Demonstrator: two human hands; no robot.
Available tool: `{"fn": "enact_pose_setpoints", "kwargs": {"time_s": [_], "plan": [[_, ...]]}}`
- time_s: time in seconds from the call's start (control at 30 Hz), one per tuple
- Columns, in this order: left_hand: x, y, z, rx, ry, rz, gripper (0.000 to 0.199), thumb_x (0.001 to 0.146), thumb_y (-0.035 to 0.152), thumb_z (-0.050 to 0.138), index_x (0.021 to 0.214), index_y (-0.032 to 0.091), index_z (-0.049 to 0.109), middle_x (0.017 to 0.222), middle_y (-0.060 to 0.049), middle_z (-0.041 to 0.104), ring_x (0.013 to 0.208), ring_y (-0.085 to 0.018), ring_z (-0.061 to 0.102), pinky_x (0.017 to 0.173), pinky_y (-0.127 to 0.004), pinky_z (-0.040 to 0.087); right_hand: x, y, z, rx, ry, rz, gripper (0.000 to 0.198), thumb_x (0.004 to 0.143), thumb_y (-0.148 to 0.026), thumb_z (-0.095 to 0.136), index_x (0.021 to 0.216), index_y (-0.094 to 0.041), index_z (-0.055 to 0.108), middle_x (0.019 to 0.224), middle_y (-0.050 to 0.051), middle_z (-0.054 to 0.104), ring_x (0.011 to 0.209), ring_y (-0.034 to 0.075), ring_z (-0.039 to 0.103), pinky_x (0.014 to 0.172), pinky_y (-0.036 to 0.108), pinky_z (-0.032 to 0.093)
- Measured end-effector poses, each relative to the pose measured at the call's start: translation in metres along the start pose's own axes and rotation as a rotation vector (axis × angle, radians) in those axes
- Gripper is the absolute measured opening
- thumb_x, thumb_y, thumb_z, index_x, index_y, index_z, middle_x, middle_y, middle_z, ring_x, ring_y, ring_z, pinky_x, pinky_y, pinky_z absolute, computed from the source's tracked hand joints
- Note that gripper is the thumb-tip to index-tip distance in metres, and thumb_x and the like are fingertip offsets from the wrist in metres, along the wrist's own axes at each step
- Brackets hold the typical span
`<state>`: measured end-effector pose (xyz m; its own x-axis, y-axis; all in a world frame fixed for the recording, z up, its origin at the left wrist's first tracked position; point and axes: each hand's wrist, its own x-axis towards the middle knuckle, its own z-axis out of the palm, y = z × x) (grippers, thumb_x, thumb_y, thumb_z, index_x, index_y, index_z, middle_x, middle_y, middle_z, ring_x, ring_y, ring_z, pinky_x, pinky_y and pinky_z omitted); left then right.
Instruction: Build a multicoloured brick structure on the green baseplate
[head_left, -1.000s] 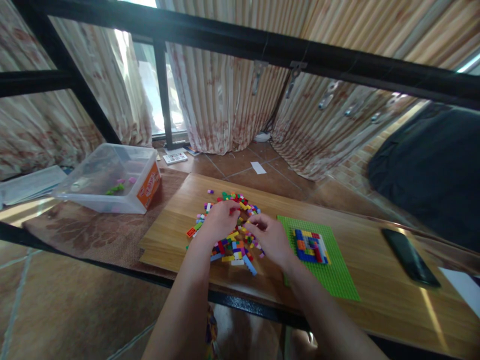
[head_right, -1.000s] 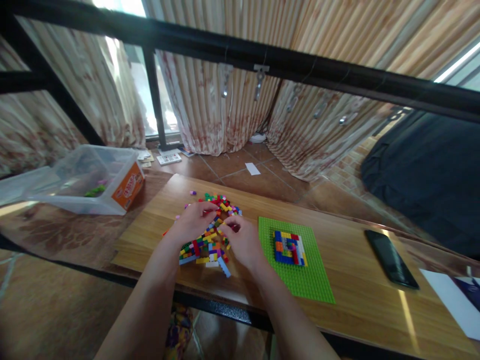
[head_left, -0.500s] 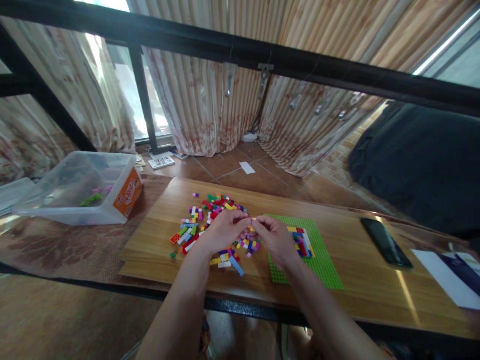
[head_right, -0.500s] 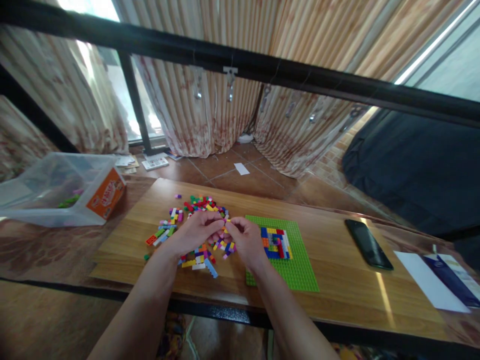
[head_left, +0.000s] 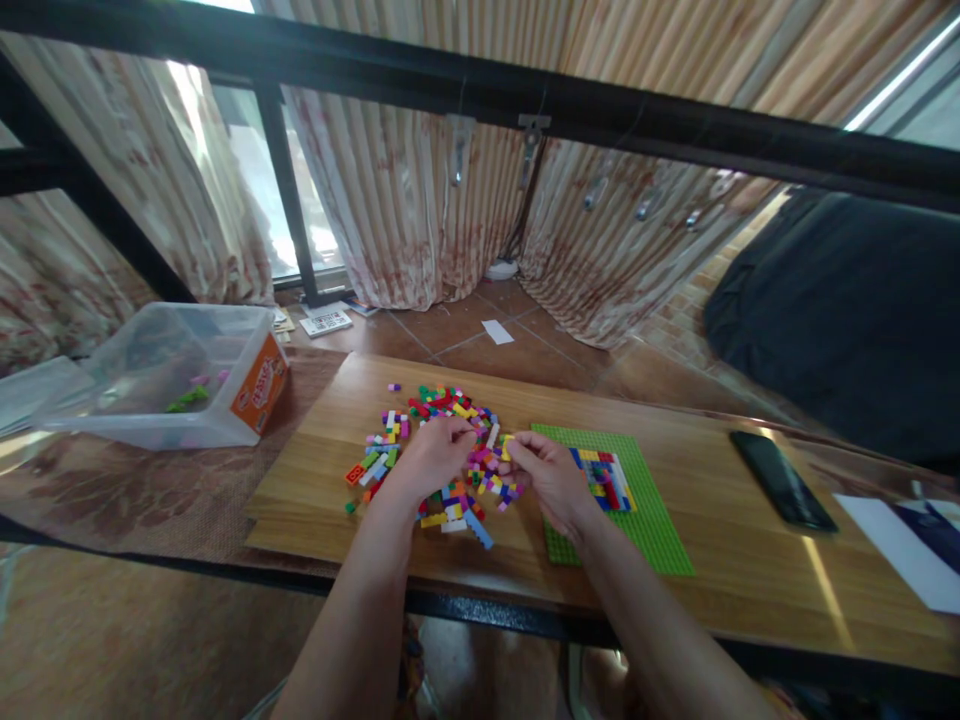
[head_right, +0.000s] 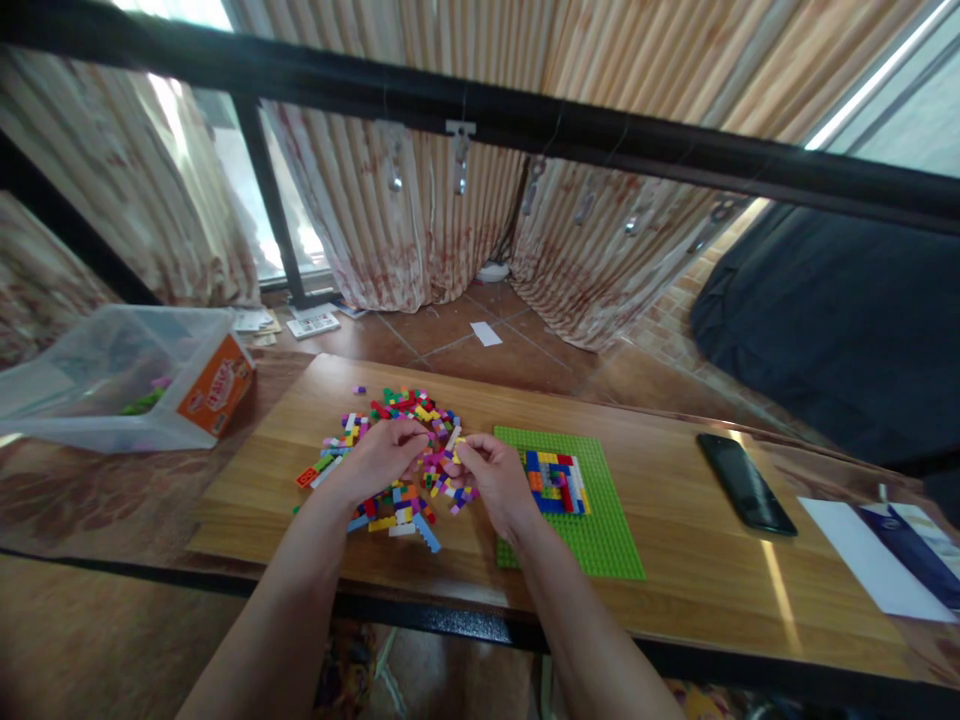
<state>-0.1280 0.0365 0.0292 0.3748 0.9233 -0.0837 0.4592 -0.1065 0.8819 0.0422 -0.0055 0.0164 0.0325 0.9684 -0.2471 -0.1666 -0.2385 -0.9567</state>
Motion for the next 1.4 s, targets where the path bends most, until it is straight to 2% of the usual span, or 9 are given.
{"fn": "enact_pose_setpoints", "kwargs": {"time_s": [0.17,0.33,0.47,0.6,0.77,0.97,1.07,1.23,1.4], "plan": [[-0.003,-0.003,-0.009,0.278,0.085,0.016,0.025,0.081,0.021,0.047,0.064,0.016,0.065,0.058,0.002,0.057,0.057,-0.012,0.049,0.054,-0.023,0.031,0.003,0.004,0.002,-0.173,0.017,-0.082,0.035,0.066,-0.050,0.074,0.075,-0.018,0.062,0.059,0.000,0.067,0.050,0.012,0.060,0.047,0.024,0.051],[-0.005,0.003,-0.010,0.356,0.097,0.010,0.025,0.084,0.025,0.050,0.071,0.016,0.070,0.062,0.001,0.061,0.058,-0.013,0.051,0.056,-0.023,0.032,0.006,0.009,0.011,-0.285,-0.032,-0.055,0.028,0.074,-0.047,0.065,0.083,-0.021,0.061,0.057,-0.003,0.063,0.045,0.013,0.057,0.037,0.022,0.044],[-0.005,0.005,-0.011,0.381,0.094,-0.007,0.027,0.086,0.025,0.050,0.073,0.016,0.072,0.061,0.000,0.063,0.059,-0.014,0.052,0.057,-0.024,0.033,0.008,0.006,0.009,-0.387,0.015,-0.178,0.021,0.074,-0.041,0.066,0.079,-0.021,0.065,0.062,-0.001,0.065,0.053,0.014,0.060,0.046,0.023,0.047],[-0.003,0.006,-0.011,0.402,0.103,0.005,0.025,0.086,0.025,0.051,0.079,0.017,0.073,0.065,-0.001,0.066,0.060,-0.015,0.054,0.058,-0.024,0.034,-0.004,-0.003,-0.003,-0.372,0.078,-0.232,0.022,0.073,-0.041,0.067,0.076,-0.019,0.065,0.062,0.000,0.065,0.055,0.013,0.059,0.049,0.025,0.047],[0.001,0.010,-0.005,0.365,0.089,0.048,0.024,0.088,0.025,0.050,0.085,0.016,0.072,0.070,-0.002,0.068,0.061,-0.015,0.056,0.057,-0.024,0.034,-0.033,-0.012,-0.041,-0.272,0.149,-0.251,0.043,0.073,-0.043,0.070,0.110,-0.022,0.065,0.069,-0.004,0.062,0.055,0.011,0.059,0.054,0.027,0.052],[0.001,0.024,0.033,0.292,-0.002,0.175,0.024,0.090,0.026,0.047,0.091,0.017,0.069,0.071,-0.001,0.068,0.063,-0.014,0.058,0.059,-0.024,0.038,-0.054,-0.014,-0.117,-0.385,0.361,-0.272,0.037,0.071,-0.049,0.072,0.094,-0.019,0.069,0.083,0.006,0.073,0.072,0.018,0.068,0.071,0.035,0.056],[0.000,0.033,0.062,0.279,-0.076,0.226,0.024,0.090,0.024,0.047,0.095,0.019,0.070,0.077,-0.002,0.070,0.066,-0.015,0.060,0.061,-0.024,0.040,-0.060,-0.004,-0.140,-0.546,0.423,-0.294,0.030,0.077,-0.046,0.067,0.093,-0.020,0.068,0.088,0.007,0.074,0.081,0.021,0.069,0.077,0.037,0.055],[0.003,0.041,0.096,0.355,-0.166,0.257,0.023,0.089,0.021,0.048,0.096,0.020,0.071,0.085,-0.004,0.072,0.074,-0.017,0.064,0.067,-0.025,0.044,-0.060,0.011,-0.146,-0.733,0.375,-0.450,0.018,0.083,-0.037,0.062,0.092,-0.024,0.070,0.106,0.007,0.071,0.100,0.022,0.064,0.093,0.042,0.048],[0.007,0.042,0.106,0.412,-0.178,0.250,0.023,0.089,0.020,0.048,0.096,0.019,0.070,0.088,-0.004,0.073,0.078,-0.018,0.066,0.070,-0.026,0.045,-0.045,0.019,-0.143,-0.724,0.376,-0.506,0.011,0.080,-0.034,0.067,0.087,-0.028,0.074,0.123,0.006,0.060,0.117,0.023,0.054,0.103,0.046,0.040]]}}
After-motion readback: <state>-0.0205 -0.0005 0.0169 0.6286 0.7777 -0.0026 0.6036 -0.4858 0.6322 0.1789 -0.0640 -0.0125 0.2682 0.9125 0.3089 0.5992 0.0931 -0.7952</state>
